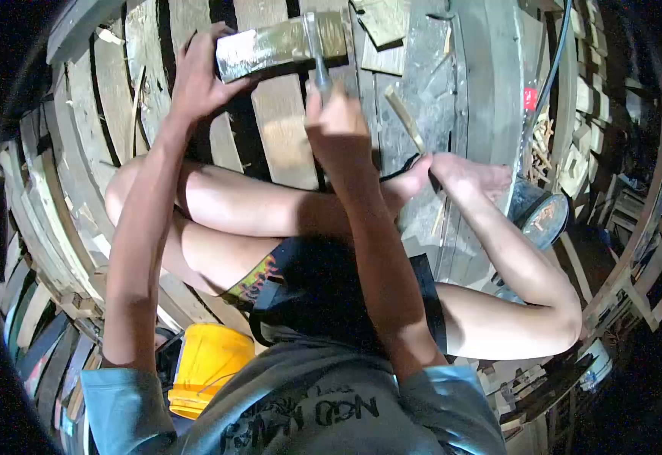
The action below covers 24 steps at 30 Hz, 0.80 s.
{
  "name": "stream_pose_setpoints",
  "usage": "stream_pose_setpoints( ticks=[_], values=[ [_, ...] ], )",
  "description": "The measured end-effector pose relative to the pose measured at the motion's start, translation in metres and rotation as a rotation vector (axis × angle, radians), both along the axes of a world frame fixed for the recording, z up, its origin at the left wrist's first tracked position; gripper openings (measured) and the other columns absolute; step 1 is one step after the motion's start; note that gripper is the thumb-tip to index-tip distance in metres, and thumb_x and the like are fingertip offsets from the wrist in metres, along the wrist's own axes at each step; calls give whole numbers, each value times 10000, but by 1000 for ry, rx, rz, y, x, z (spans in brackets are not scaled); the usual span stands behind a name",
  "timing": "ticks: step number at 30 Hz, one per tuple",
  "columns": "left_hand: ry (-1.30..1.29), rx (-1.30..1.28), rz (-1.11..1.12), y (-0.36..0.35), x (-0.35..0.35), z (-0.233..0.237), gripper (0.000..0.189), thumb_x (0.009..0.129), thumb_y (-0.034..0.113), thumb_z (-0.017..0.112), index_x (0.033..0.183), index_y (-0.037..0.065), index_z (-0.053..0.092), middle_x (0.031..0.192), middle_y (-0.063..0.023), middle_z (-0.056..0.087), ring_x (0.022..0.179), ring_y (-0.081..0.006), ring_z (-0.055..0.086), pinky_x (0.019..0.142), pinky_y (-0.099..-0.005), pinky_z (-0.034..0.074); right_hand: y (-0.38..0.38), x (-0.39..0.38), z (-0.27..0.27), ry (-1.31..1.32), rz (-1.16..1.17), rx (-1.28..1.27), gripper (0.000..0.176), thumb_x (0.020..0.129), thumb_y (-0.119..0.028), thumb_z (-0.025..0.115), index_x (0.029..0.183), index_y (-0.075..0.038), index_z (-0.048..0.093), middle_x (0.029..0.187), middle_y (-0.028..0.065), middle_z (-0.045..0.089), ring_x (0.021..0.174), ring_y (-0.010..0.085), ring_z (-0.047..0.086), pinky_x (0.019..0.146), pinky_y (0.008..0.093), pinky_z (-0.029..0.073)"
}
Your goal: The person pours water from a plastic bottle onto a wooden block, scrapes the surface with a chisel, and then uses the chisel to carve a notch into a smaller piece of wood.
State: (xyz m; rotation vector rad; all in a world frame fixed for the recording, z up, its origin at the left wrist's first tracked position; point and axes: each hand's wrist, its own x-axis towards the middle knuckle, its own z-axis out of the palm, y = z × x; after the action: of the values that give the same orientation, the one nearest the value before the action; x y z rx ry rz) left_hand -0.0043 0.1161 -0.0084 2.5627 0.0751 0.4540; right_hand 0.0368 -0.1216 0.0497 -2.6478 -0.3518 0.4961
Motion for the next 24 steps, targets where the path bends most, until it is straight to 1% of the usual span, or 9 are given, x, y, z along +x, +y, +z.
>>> stream_pose_setpoints(
  ticks=[4, 7, 11, 13, 15, 17, 21, 22, 24],
  values=[
    [-11, 20, -7, -1, 1, 1, 747, 633, 404, 806, 1199, 36, 487, 1155, -132, 568, 1135, -310, 534, 1061, -472, 295, -23, -26, -3, -100, 50, 63, 435, 957, -378, 490, 890, 36, 604, 738, 311, 606, 738, 487, 609, 637, 550, 492],
    [26, 25, 7, -2, 1, -1, 774, 624, 424, 812, 1207, 35, 483, 1156, -132, 571, 1138, -307, 533, 1066, -489, 288, -23, -23, 1, 51, -9, 55, 426, 952, -373, 510, 858, 33, 600, 699, 297, 599, 690, 490, 598, 610, 537, 497],
    [73, 3, 6, -3, -1, 2, 783, 619, 347, 811, 1255, 50, 463, 1207, -119, 568, 1187, -302, 522, 1089, -499, 255, -18, -22, -3, -202, 88, -37, 374, 953, -349, 516, 913, 17, 577, 695, 284, 614, 704, 486, 614, 613, 548, 500],
    [28, 32, 5, -1, 2, 1, 771, 620, 411, 818, 1197, 34, 472, 1189, -130, 556, 1154, -304, 526, 1089, -485, 273, -34, -33, 1, 89, -15, 85, 387, 958, -352, 512, 899, 23, 582, 667, 274, 603, 676, 488, 602, 607, 552, 490],
    [51, 5, -4, -1, -1, 0, 789, 613, 398, 822, 1215, 34, 464, 1204, -128, 550, 1164, -304, 521, 1089, -487, 271, -25, -23, -1, 101, -18, 81, 386, 961, -349, 510, 877, 21, 581, 658, 269, 599, 655, 492, 591, 594, 553, 486],
    [19, 27, -5, 2, 1, -4, 814, 594, 394, 830, 1227, 45, 456, 1196, -128, 553, 1169, -301, 521, 1085, -497, 275, -3, 1, -3, -107, 110, -108, 388, 975, -330, 482, 963, 54, 538, 715, 299, 629, 724, 433, 664, 656, 493, 539],
    [59, -1, -1, -1, 1, 2, 812, 604, 387, 824, 1234, 29, 457, 1207, -140, 553, 1173, -311, 516, 1089, -489, 271, -29, -34, 8, 181, -48, -41, 385, 960, -337, 514, 1014, 37, 591, 763, 293, 619, 774, 480, 610, 678, 541, 495],
    [60, -7, 10, -3, 1, 5, 792, 615, 380, 819, 1229, 29, 464, 1206, -140, 553, 1166, -312, 517, 1085, -481, 276, -39, -41, -11, 14, 6, 118, 381, 958, -338, 522, 1021, 29, 598, 728, 280, 602, 716, 474, 592, 633, 534, 491],
    [38, 7, 7, 0, 1, -1, 793, 613, 381, 820, 1230, 31, 465, 1202, -140, 555, 1164, -311, 518, 1084, -479, 276, -21, -24, -9, -96, 23, 81, 369, 958, -338, 523, 986, 21, 604, 719, 280, 596, 703, 475, 587, 630, 530, 492]
  ],
)
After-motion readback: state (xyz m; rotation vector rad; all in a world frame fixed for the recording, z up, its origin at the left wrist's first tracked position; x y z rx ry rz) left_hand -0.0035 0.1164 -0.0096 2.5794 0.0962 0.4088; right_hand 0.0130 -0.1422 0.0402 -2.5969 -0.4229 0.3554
